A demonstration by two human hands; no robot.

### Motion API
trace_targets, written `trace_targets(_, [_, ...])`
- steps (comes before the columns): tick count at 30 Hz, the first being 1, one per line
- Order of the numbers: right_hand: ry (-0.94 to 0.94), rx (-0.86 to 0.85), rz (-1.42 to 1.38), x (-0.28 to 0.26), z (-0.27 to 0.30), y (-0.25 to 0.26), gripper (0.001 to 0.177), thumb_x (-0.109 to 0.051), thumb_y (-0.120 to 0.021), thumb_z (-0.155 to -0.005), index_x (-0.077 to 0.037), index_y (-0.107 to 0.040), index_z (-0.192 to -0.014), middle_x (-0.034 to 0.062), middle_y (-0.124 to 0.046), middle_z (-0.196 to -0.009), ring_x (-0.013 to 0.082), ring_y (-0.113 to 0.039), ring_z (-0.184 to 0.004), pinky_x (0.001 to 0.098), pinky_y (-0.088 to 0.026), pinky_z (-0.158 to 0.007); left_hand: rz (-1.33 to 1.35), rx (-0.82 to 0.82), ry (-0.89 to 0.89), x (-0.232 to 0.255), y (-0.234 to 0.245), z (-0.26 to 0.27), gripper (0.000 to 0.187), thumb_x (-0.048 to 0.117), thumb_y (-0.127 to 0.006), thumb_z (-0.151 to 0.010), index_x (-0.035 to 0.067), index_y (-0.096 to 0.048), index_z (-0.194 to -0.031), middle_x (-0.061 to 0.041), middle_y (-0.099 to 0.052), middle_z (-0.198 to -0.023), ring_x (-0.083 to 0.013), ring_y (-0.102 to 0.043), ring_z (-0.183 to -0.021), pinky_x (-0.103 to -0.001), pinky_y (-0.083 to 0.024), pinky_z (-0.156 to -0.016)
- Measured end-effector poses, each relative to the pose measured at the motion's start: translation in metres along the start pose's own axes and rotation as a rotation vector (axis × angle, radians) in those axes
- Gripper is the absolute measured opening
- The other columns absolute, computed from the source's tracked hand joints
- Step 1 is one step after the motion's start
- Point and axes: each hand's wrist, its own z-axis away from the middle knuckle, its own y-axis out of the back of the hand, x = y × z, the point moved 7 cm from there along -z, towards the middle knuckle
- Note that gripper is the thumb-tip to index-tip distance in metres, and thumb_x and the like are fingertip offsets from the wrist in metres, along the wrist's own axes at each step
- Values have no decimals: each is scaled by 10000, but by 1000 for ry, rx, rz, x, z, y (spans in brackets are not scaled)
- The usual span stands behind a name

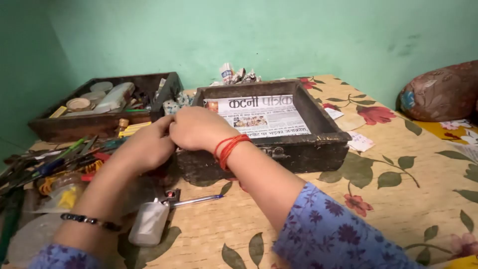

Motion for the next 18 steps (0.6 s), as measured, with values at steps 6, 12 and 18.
trace_targets(6, [139, 266, -56, 78, -52, -12, 570, -346, -568, -984, 103, -551, -1333, 415, -466, -1327, 562, -509, -1224, 551, -441, -977, 170, -38, 85, 8, 4, -6, 581, 374, -555, -962, 137, -510, -1490, -174, -716, -1264, -226, -680, -1109, -362, -498, -969])
trace_targets(12, [-19, -616, 163, 100, -6, -27, 496, -298, -594, -859, 22, -725, -1214, 149, -756, -1242, 286, -732, -1075, 436, -533, -936, 224, -167, 37, 63, -17, -18, 597, 216, -651, -798, 145, -629, -1390, -160, -752, -1249, -290, -722, -1065, -395, -550, -920])
trace_targets(18, [44, -731, 342, 91, 6, -4, 538, -357, -573, -902, -115, -643, -1378, 89, -679, -1391, 247, -653, -1211, 436, -517, -984, -242, -234, -80, 47, -60, -79, 623, 238, -677, -784, 123, -637, -1394, -194, -661, -1383, -352, -636, -1280, -416, -478, -1099])
